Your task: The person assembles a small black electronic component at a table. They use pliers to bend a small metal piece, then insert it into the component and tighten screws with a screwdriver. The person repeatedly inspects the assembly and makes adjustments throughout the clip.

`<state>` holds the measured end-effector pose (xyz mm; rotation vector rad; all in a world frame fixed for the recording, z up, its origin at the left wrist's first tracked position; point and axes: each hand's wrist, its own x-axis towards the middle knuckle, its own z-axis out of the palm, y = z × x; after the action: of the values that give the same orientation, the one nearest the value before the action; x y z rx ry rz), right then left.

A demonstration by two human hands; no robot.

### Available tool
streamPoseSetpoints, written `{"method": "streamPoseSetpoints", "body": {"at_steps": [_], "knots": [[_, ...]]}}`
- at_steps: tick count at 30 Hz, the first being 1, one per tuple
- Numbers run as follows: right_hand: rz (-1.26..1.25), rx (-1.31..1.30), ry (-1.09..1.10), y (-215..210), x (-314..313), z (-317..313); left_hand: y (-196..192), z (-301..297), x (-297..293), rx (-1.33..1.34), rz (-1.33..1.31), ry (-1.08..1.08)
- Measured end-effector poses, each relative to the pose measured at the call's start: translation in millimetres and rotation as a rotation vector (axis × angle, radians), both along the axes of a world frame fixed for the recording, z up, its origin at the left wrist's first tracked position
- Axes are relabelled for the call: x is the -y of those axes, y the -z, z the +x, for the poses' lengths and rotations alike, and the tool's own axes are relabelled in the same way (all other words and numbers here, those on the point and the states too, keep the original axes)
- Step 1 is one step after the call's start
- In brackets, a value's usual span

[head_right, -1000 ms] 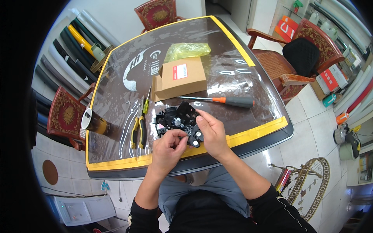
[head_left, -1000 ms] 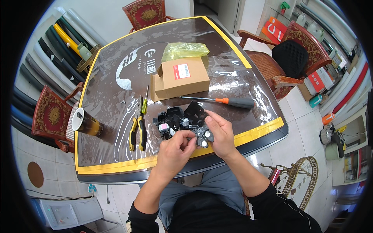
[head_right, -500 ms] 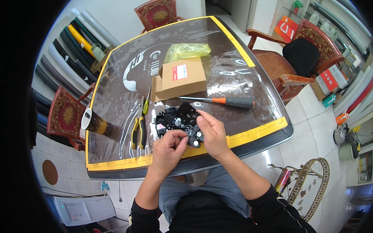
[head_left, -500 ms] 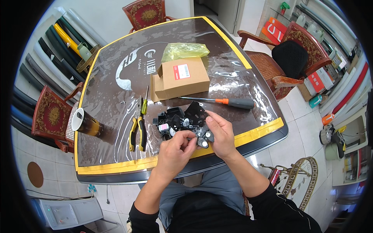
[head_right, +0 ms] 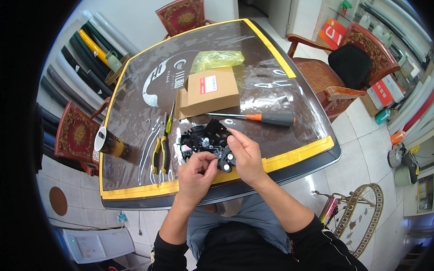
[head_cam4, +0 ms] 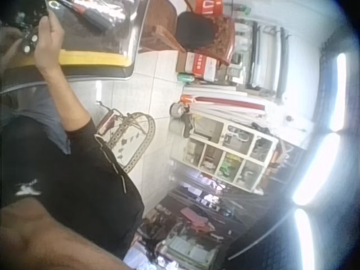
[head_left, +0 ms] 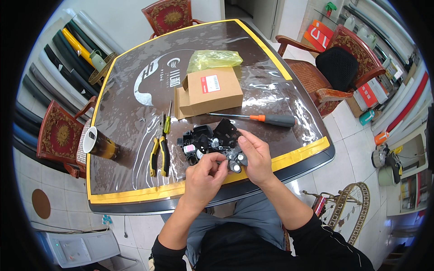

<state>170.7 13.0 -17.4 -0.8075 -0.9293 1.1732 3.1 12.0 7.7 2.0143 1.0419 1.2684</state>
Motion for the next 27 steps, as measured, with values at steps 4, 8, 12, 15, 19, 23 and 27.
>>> {"method": "streamPoseSetpoints", "body": {"at_steps": [4, 8, 12, 15, 19, 23, 27], "knots": [[-0.016, -0.022, 0.0, -1.1, 0.2, -1.2, 3.6, -0.2, 1.6, 0.008, -0.004, -0.023], [-0.01, 0.011, 0.02, -5.2, 1.3, -2.1, 7.4, -1.3, 2.0, 0.026, 0.003, -0.038], [-0.01, 0.062, 0.039, -8.1, 2.7, -2.2, 9.0, -6.8, 3.6, 0.097, -0.226, -0.012], [-0.034, 0.06, 0.023, -8.9, 3.6, -2.1, 7.2, -11.4, 4.1, 0.135, -0.336, 0.004], [-0.039, 0.049, 0.017, -9.1, 4.5, -2.8, 4.3, -12.8, 4.2, 0.137, -0.377, 0.006], [-0.008, 0.089, 0.047, -9.5, 2.3, -3.9, 2.6, -16.1, 1.9, 0.068, -0.353, 0.067], [-0.057, 0.028, -0.017, -11.6, 5.1, -0.8, 2.3, -18.2, -0.3, 0.022, -0.297, 0.093]]}}
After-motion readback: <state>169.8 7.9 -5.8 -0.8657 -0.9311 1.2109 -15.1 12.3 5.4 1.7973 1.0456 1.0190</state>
